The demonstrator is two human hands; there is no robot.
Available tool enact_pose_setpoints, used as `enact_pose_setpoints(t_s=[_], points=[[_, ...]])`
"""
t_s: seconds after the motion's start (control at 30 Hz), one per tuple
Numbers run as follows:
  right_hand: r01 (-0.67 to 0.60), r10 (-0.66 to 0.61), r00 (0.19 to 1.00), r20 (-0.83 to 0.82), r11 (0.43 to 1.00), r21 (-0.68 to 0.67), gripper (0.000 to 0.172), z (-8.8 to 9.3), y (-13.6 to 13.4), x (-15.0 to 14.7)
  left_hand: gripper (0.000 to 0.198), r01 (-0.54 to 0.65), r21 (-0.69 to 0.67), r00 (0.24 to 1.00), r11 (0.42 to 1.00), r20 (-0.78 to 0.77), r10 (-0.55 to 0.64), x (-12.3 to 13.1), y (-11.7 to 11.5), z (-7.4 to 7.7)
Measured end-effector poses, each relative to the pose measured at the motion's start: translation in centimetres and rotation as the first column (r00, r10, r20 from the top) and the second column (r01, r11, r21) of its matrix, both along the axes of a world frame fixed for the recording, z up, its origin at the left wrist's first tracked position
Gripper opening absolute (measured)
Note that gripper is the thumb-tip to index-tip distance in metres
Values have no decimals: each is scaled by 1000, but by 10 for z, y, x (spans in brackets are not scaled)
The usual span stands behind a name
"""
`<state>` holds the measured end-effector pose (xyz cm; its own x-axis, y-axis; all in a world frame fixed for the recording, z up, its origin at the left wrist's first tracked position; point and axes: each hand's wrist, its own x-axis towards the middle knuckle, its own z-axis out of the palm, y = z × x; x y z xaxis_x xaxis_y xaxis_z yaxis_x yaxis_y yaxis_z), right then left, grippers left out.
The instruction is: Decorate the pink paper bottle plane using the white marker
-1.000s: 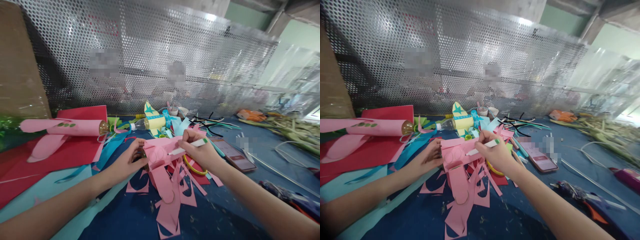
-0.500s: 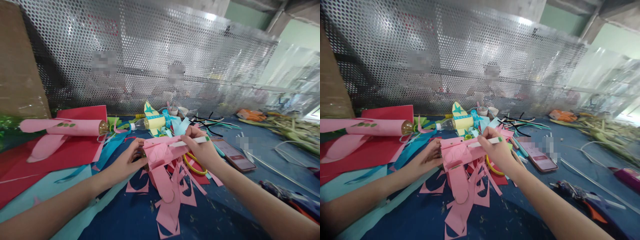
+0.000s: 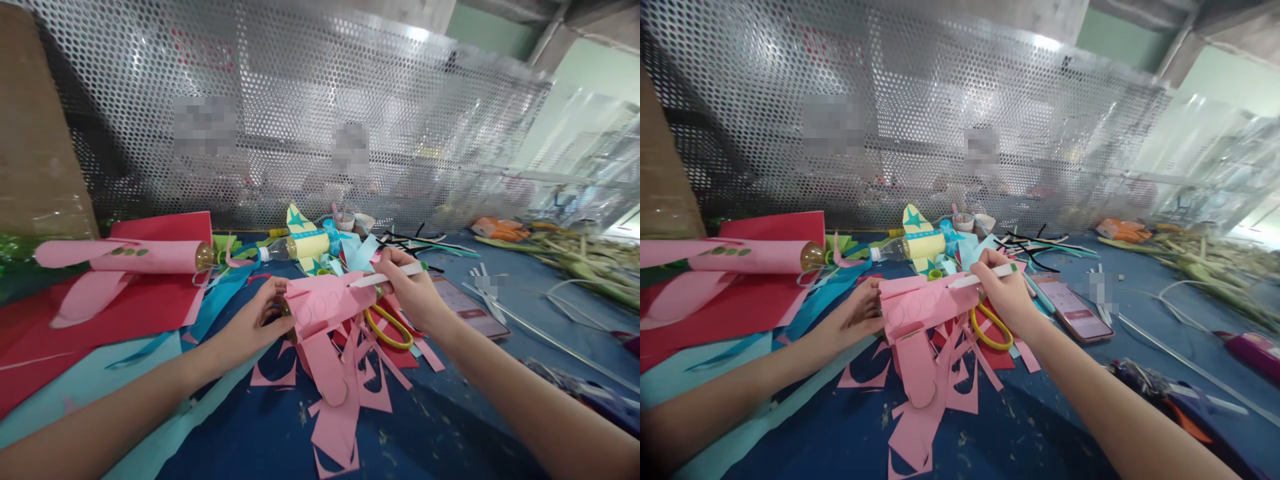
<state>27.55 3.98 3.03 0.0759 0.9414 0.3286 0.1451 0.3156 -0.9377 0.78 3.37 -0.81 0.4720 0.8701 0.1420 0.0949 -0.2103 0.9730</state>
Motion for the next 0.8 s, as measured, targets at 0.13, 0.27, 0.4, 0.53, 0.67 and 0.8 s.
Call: enact_pose_setpoints(t_s=[0.13,0.27,0.4,0.53,0.67,0.8], points=[[-12,12,1000,14,1000,11,26,0,-1,-2,42,-14,-5,1000,1000,-4,14,0,1,-1],[4,-6,998,67,1000,27,26,2,-3,-5,43,-29,-23,1000,999,6,29,-1,1,-3],[-14,13,997,81,1000,18,25,4,-5,-7,43,-22,-26,1000,999,13,22,-1,1,-3],[-60,60,990,132,998,-2,25,7,-8,-10,43,-9,-32,1000,999,16,9,-1,1,-1],[-65,65,984,168,998,-7,25,10,-9,-11,44,-16,-19,1000,1000,-19,16,-1,1,1],[-30,26,984,177,999,19,26,9,-5,-7,42,-19,-21,1000,1000,-25,18,0,0,3]])
